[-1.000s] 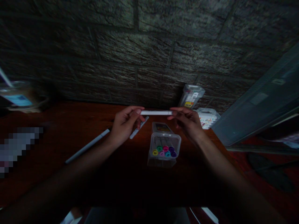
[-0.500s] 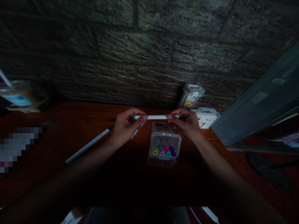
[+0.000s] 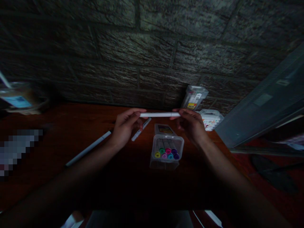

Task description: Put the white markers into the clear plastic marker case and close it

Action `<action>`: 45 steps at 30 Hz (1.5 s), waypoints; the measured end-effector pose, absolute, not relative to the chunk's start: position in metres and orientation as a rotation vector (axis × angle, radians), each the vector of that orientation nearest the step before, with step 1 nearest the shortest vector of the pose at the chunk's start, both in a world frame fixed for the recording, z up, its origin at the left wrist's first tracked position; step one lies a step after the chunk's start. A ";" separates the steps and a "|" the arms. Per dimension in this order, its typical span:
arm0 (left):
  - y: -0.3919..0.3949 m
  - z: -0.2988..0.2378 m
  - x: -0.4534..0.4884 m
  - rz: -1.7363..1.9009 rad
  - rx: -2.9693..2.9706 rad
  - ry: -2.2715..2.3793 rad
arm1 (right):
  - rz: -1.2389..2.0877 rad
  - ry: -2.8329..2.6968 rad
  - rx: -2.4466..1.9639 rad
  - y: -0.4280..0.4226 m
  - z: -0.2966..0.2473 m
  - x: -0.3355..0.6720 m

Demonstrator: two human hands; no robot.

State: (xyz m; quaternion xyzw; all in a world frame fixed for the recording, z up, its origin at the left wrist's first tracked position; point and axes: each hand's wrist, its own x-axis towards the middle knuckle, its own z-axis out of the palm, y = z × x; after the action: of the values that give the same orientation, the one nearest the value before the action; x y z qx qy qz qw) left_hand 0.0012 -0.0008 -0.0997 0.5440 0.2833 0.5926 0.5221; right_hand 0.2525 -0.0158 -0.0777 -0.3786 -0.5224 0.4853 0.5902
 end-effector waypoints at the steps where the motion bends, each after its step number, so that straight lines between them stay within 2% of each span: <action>1: -0.001 -0.099 0.001 1.416 1.283 0.668 | 1.141 -1.203 -0.878 -0.016 -0.077 0.253; 10: 0.001 -0.101 0.003 1.433 1.252 0.694 | 1.145 -1.202 -0.865 -0.015 -0.076 0.253; 22: -0.003 -0.099 0.004 1.414 1.574 0.936 | 0.968 -1.358 -0.927 -0.013 -0.085 0.251; 28: -0.007 -0.099 0.006 1.412 1.593 0.911 | 0.909 -1.369 -0.947 -0.014 -0.084 0.247; 45: -0.001 -0.096 0.003 1.440 1.328 0.765 | 1.083 -1.240 -0.929 -0.015 -0.078 0.253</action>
State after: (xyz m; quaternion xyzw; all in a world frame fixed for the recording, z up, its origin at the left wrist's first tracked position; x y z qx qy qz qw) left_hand 0.0032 -0.0009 -0.0964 0.5483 0.3160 0.5944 0.4962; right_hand 0.2529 -0.0154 -0.0782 -0.3982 -0.5319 0.4643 0.5856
